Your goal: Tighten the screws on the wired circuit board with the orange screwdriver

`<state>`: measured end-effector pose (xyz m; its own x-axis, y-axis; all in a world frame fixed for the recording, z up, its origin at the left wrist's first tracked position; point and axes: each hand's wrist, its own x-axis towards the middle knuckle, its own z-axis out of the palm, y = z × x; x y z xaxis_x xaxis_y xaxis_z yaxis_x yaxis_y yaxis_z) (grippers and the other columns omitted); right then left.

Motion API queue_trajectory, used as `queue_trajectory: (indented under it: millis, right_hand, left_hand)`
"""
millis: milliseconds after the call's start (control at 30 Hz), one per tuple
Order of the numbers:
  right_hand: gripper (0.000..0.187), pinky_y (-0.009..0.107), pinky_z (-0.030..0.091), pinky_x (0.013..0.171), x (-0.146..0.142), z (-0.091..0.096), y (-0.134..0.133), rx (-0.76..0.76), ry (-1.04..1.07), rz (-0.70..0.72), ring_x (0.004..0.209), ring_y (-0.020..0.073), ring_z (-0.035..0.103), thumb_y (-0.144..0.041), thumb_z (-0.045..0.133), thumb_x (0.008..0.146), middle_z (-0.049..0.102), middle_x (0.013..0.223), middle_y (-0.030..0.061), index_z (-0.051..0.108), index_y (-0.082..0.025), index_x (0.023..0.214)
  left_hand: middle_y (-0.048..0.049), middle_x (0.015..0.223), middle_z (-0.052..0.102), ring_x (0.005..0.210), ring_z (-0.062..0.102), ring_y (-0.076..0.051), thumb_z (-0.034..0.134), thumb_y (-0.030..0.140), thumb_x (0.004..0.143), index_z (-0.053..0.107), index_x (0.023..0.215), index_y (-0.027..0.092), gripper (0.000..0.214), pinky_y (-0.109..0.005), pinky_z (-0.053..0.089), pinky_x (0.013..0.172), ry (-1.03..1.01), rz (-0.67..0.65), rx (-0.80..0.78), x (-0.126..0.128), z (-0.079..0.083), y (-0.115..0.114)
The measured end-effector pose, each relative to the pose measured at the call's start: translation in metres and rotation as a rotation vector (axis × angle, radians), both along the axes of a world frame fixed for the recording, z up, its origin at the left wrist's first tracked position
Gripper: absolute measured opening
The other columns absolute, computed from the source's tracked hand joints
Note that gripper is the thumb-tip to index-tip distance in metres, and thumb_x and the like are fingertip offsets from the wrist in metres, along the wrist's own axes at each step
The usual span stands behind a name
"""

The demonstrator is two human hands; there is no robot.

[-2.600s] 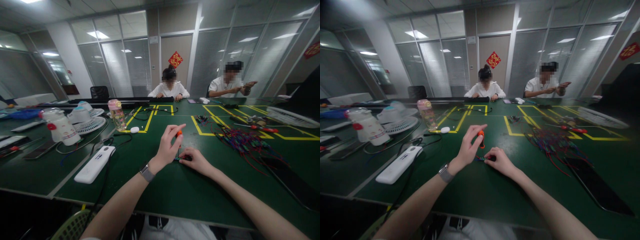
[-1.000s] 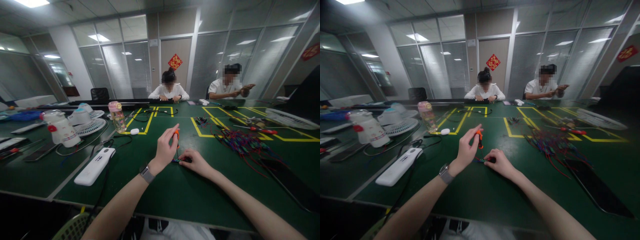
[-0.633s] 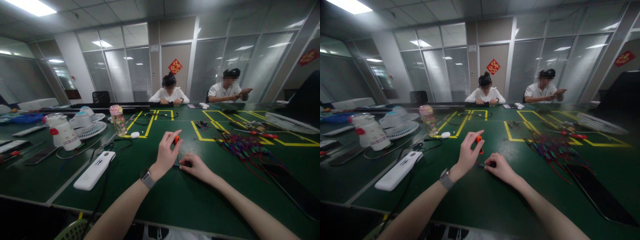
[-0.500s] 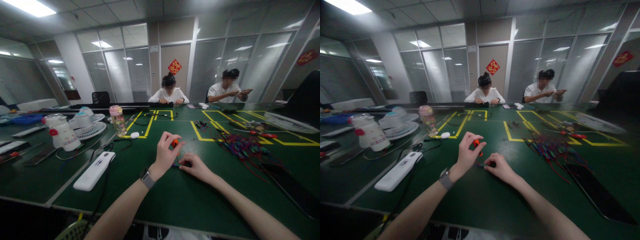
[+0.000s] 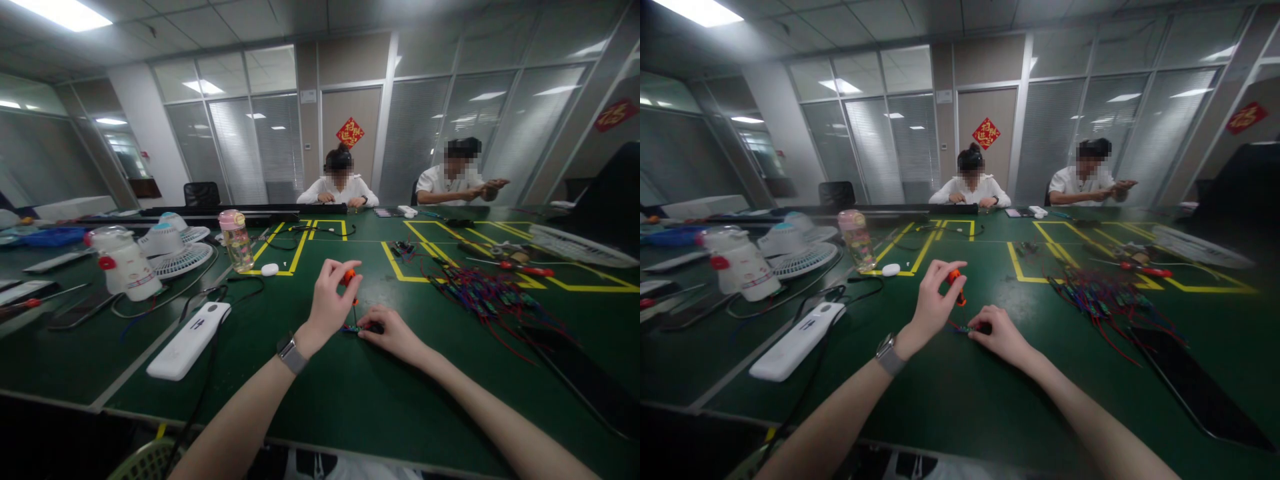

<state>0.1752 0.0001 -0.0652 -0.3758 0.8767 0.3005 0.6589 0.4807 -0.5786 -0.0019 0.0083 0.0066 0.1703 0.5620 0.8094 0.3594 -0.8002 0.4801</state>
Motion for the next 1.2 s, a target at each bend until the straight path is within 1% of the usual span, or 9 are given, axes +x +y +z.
queue_trajectory:
  millis: [200,400,600,700,767,833,1000,1133,1200]
  right_hand:
    - [0.008,0.034,0.047,0.078,0.001,0.0,0.001,-0.004,0.009,0.018,0.084,0.0222,0.062,-0.022,0.071,0.078,0.07,0.084,0.0049,0.075,-0.019,0.084]
    - [0.009,0.035,0.046,0.078,0.0,0.0,0.0,0.009,0.005,0.005,0.082,0.0218,0.061,-0.02,0.071,0.076,0.069,0.081,0.0046,0.075,-0.019,0.084]
    - [0.01,0.034,0.046,0.078,0.0,0.0,0.0,-0.013,0.009,0.012,0.084,0.0222,0.06,-0.022,0.07,0.077,0.069,0.083,0.0057,0.074,-0.018,0.085]
    - [0.011,0.035,0.046,0.078,-0.001,0.001,0.0,-0.023,0.014,0.01,0.085,0.0229,0.06,-0.021,0.07,0.077,0.069,0.084,0.0059,0.074,-0.018,0.086]
    - [0.011,0.035,0.046,0.079,-0.001,0.002,-0.001,-0.027,0.012,0.006,0.086,0.0234,0.06,-0.021,0.07,0.077,0.068,0.084,0.0059,0.075,-0.018,0.086]
    - [0.011,0.036,0.047,0.079,-0.002,0.005,-0.003,-0.034,-0.001,0.005,0.087,0.0238,0.06,-0.021,0.071,0.077,0.068,0.084,0.006,0.075,-0.018,0.086]
    - [0.014,0.037,0.047,0.083,0.0,0.014,-0.007,-0.019,-0.08,0.054,0.089,0.024,0.06,-0.02,0.071,0.077,0.068,0.09,0.0064,0.073,-0.019,0.091]
    - [0.029,0.037,0.049,0.086,0.007,0.031,-0.013,-0.009,-0.193,0.1,0.097,0.0253,0.062,-0.02,0.071,0.077,0.065,0.105,0.009,0.07,-0.02,0.106]
    - [0.03,0.039,0.051,0.084,0.009,0.046,-0.023,0.037,-0.293,0.039,0.092,0.0261,0.064,-0.016,0.068,0.079,0.066,0.105,0.0109,0.069,-0.019,0.109]
  left_hand:
    - [-0.0068,0.108,0.059,0.098,0.059,-0.017,0.04,0.018,0.098,0.05,0.134,0.02,0.037,-0.032,0.048,0.088,-0.009,-0.093,-0.015,0.001,-0.002,0.0]
    - [-0.0025,0.09,0.055,0.082,0.057,-0.015,0.059,0.025,0.091,0.066,0.112,0.021,0.022,-0.028,0.049,0.076,-0.017,-0.023,0.035,0.003,-0.004,-0.001]
    - [-0.0073,0.113,0.06,0.104,0.058,-0.017,0.039,0.015,0.098,0.051,0.133,0.022,0.038,-0.032,0.048,0.091,-0.006,-0.115,0.015,0.002,-0.002,-0.003]
    - [-0.0052,0.1,0.062,0.092,0.06,-0.017,0.05,0.018,0.094,0.059,0.122,0.022,0.029,-0.031,0.05,0.083,-0.022,-0.067,0.053,0.003,-0.003,-0.001]
    - [-0.0027,0.087,0.057,0.08,0.057,-0.016,0.061,0.023,0.089,0.067,0.105,0.021,0.017,-0.029,0.049,0.075,-0.03,0.005,0.081,0.003,-0.003,-0.001]
    - [-0.0021,0.084,0.053,0.077,0.055,-0.016,0.068,0.026,0.084,0.069,0.097,0.02,0.015,-0.029,0.048,0.072,-0.021,0.043,0.092,0.003,-0.003,-0.001]
    - [-0.0056,0.099,0.06,0.091,0.057,-0.018,0.047,0.014,0.093,0.056,0.126,0.02,0.034,-0.032,0.048,0.083,0.063,-0.062,0.086,0.001,-0.002,-0.003]
    - [-0.0047,0.094,0.063,0.087,0.059,-0.018,0.052,0.018,0.092,0.058,0.124,0.02,0.032,-0.032,0.049,0.081,0.066,-0.046,0.103,0.001,-0.001,-0.003]
    - [-0.0047,0.093,0.063,0.086,0.058,-0.018,0.054,0.02,0.092,0.06,0.121,0.02,0.029,-0.032,0.049,0.08,0.071,-0.032,0.103,0.001,-0.001,-0.002]
